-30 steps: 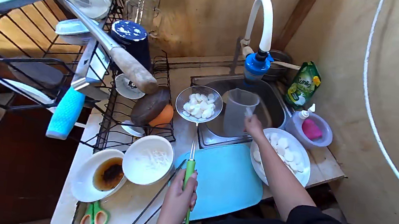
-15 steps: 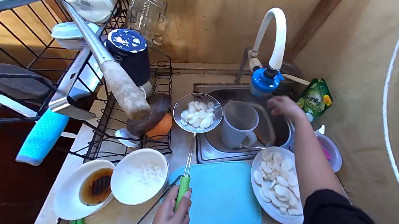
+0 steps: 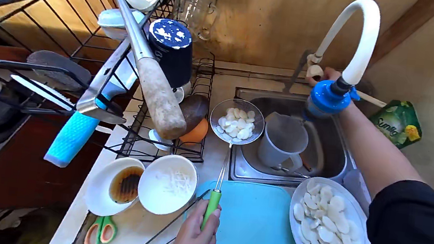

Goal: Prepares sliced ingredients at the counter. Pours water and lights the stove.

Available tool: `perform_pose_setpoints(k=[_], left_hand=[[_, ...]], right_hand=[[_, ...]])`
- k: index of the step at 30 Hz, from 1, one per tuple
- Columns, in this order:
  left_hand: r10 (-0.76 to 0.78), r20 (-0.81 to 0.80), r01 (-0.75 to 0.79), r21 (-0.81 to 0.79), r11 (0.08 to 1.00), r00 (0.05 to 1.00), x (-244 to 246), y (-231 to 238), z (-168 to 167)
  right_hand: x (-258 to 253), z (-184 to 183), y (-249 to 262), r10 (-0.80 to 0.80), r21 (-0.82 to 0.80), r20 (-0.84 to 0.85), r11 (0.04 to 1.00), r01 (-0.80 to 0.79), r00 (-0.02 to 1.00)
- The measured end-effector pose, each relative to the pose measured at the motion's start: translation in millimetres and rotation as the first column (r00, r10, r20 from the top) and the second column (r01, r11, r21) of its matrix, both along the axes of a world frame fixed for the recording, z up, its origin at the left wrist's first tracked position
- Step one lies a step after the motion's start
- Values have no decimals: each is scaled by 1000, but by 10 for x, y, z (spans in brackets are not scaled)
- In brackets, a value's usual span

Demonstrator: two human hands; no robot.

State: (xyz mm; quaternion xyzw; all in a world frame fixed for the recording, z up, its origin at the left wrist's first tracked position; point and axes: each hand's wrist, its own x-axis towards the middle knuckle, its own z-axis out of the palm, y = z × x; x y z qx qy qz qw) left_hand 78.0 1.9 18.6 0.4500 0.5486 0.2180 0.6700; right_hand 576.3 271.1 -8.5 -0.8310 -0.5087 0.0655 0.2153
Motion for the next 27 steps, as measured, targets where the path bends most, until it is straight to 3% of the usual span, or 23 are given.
perform_pose_setpoints(k=[4,7,9,12,18,23,27], left_hand=[[-11,3,11,4,1000,1000,17,-7,-31],[-43,-16,44,16,999,999,29,-22,-50],[-55,-13,55,15,998,998,23,-53,-73],[-70,-26,70,12,997,997,-14,-127,-82],[-129,-31,131,54,990,991,-236,-310,-186],[-153,-27,155,104,982,988,-451,-490,-297],[-155,-12,155,120,981,988,-510,-604,-294]], right_hand=[[328,-270,208,34,23,246,999,-41,969],[187,-79,37,32,-73,211,997,-17,977],[120,-75,-185,4,-10,216,1000,-2,976],[-340,598,-905,23,-160,60,987,-14,998],[-475,791,-1864,-2,-330,23,944,9,1000],[-1173,875,-2761,232,-144,-210,954,-264,950],[-2011,672,-3088,362,-195,-504,837,-511,785]])
